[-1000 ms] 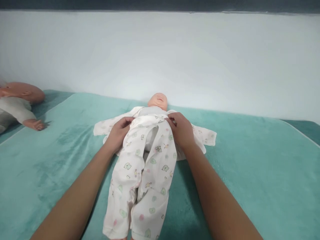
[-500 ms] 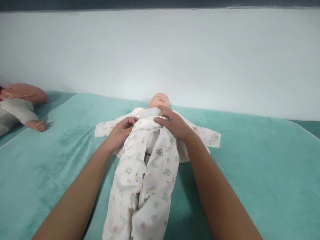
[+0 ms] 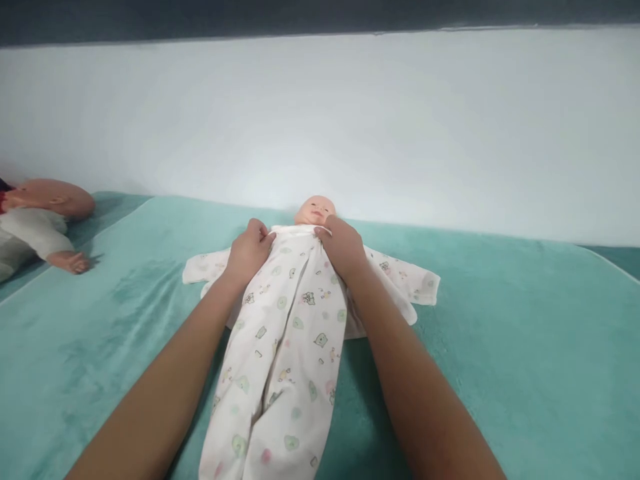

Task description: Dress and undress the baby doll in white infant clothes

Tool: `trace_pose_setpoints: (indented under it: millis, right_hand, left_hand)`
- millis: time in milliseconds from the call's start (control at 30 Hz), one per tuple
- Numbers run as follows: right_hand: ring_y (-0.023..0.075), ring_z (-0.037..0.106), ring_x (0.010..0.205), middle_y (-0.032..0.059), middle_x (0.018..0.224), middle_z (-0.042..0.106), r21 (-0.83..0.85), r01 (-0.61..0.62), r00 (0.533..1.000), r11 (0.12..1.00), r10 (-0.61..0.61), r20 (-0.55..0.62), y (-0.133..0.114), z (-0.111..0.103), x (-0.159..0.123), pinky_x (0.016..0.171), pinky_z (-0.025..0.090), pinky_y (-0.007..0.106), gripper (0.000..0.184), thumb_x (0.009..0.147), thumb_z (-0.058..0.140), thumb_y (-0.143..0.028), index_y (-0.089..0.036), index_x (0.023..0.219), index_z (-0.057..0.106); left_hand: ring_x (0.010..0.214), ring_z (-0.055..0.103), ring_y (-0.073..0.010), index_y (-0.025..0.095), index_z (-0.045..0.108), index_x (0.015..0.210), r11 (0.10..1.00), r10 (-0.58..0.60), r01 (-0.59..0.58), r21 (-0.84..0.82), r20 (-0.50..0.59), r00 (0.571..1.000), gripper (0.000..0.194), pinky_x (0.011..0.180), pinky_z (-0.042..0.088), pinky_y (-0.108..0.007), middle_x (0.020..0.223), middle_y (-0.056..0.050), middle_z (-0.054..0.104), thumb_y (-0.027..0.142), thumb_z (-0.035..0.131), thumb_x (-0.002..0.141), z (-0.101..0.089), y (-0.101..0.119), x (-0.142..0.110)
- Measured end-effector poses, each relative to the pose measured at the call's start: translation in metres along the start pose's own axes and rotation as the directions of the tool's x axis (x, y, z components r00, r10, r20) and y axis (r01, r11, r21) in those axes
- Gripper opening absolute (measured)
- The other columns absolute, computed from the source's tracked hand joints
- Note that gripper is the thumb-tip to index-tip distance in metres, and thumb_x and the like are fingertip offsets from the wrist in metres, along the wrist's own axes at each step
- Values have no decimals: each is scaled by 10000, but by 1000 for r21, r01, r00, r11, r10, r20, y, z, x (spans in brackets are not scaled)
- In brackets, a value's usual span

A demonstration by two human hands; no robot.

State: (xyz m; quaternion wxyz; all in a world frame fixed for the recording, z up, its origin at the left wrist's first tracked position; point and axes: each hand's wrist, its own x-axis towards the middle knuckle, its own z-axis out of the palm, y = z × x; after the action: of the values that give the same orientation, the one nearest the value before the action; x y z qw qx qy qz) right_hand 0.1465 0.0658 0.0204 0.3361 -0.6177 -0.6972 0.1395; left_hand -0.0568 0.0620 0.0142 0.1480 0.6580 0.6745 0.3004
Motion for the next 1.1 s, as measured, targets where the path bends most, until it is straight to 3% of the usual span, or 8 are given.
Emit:
trace_pose_setpoints:
  millis: [133, 267, 333, 400, 567, 900, 1000, 1100]
  right_hand:
    - [158, 418, 653, -19, 654, 493, 87, -88, 995, 992, 92, -42, 2, 3, -2, 627, 299, 286, 315, 849, 541, -422, -223, 657, 389]
    - [159, 454, 689, -4, 728, 562, 192, -118, 993, 974, 122, -7, 4, 1, -7, 643, 320, 288, 291, 853, 514, -454, -212, 695, 489]
    - [169, 488, 734, 5, 790, 597, 216, -112, 994, 970, 108, 31, 4, -2, -11, 671, 343, 293, 257, 856, 504, -449, -211, 765, 538]
    - [179, 505, 766, 9, 824, 610, 194, -101, 994, 976, 89, 71, 6, -7, -14, 694, 356, 299, 241, 855, 506, -448, -215, 804, 543]
    - [167, 473, 705, -17, 740, 552, 85, -116, 982, 990, 101, 162, 14, -16, -16, 667, 340, 293, 253, 857, 519, -451, -224, 751, 478]
    - [151, 456, 684, -29, 735, 531, 233, -92, 958, 968, 22, 288, 22, -22, -15, 641, 343, 276, 275, 879, 493, -491, -224, 821, 518]
    - [148, 456, 677, -32, 718, 516, 211, -102, 968, 972, 47, 248, 22, -21, -14, 638, 341, 276, 256, 882, 486, -458, -221, 787, 509]
    - [155, 463, 678, -27, 704, 520, 144, -118, 983, 982, 96, 155, 23, -16, -10, 637, 336, 280, 214, 870, 498, -411, -223, 767, 506]
  left_hand:
    - [776, 600, -223, 232, 540, 912, 995, 95, -95, 8, -19, 995, 120, 667, 406, -320, 847, -42, 675, 336, 482, 925, 4, -4, -6]
    - [1153, 525, -283, 205, 606, 957, 934, 347, -335, 128, -91, 933, 176, 922, 417, -393, 1136, -105, 662, 287, 452, 939, 7, -11, -7]
    - [1229, 484, -278, 200, 615, 962, 917, 393, -384, 108, -85, 916, 194, 1035, 358, -427, 1200, -103, 647, 264, 432, 944, 7, -14, -4]
    - [1158, 544, -249, 206, 613, 981, 935, 355, -355, 12, -37, 934, 221, 1047, 357, -428, 1190, -85, 661, 265, 402, 952, 8, -17, -1]
    - [984, 617, -230, 215, 612, 916, 973, 136, -132, -191, 11, 991, 254, 886, 455, -381, 1087, -63, 703, 333, 388, 945, 4, -20, 4]
    - [1178, 555, -209, 219, 581, 790, 930, 231, -143, -339, 236, 944, 149, 989, 427, -337, 1370, -12, 574, 324, 506, 865, -19, -18, -3]
    - [1093, 585, -202, 221, 550, 785, 940, 245, -169, -297, 240, 939, 150, 965, 437, -347, 1285, -20, 619, 304, 468, 878, -20, -16, -3]
    - [962, 610, -206, 222, 507, 806, 965, 202, -169, -200, 162, 966, 139, 897, 455, -360, 1122, -44, 676, 277, 422, 901, -12, -14, -1]
